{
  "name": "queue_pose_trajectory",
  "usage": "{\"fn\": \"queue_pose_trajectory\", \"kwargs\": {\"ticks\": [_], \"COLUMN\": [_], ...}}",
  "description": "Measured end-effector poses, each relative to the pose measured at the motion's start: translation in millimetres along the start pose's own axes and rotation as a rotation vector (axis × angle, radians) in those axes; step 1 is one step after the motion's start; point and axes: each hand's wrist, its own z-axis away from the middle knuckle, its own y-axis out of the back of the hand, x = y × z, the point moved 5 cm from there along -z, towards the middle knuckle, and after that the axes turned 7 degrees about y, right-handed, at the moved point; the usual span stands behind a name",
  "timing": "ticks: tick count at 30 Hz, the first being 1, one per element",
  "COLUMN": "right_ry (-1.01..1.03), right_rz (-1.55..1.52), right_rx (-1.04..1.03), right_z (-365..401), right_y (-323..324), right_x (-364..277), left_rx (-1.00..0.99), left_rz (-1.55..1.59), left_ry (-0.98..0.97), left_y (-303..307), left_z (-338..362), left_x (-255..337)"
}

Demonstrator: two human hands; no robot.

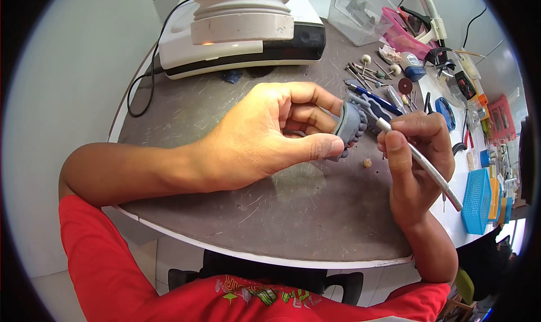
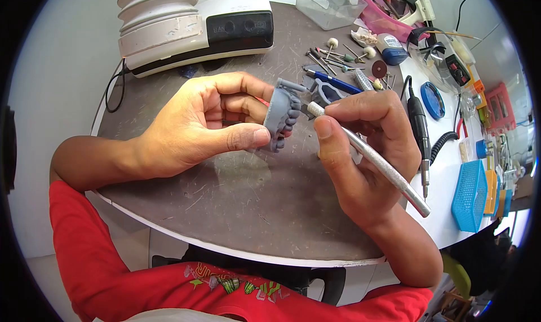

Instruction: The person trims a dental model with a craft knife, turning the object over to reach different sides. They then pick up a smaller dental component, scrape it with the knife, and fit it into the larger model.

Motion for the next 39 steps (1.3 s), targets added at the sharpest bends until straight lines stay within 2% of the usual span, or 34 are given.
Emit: {"fn": "queue_pose_trajectory", "kwargs": {"ticks": [4, 12, 18, 22, 27, 34, 37, 39], "right_ry": [-0.070, -0.254, -0.074, -0.108, -0.034, -0.062, -0.135, -0.215], "right_rz": [-0.068, 0.034, -0.086, -0.096, -0.177, -0.097, -0.117, -0.028], "right_rx": [0.023, 0.022, 0.066, 0.080, 0.047, 0.000, 0.037, 0.040], "right_z": [-0.3, -1.9, -1.1, -1.4, -0.1, -0.3, -1.0, -1.4], "right_y": [-2.8, 0.7, 3.9, 6.7, 6.2, -1.2, -2.1, 0.8], "right_x": [0.1, 5.1, 0.0, 0.9, 2.0, 0.7, 1.8, 5.7], "left_rx": [-0.015, -0.008, -0.003, -0.007, 0.007, -0.005, -0.004, -0.009], "left_rz": [-0.011, -0.017, -0.027, -0.018, -0.016, -0.040, -0.052, -0.075], "left_ry": [0.000, -0.017, -0.027, -0.022, -0.004, -0.027, -0.041, -0.052], "left_y": [-0.2, -0.3, 0.9, 0.6, 1.0, 1.7, 1.7, 1.0], "left_z": [-0.6, 0.2, 0.4, 0.8, 1.0, -0.5, -0.3, -0.2], "left_x": [0.2, -0.6, -2.0, -1.4, -0.4, -2.9, -3.0, -2.3]}}
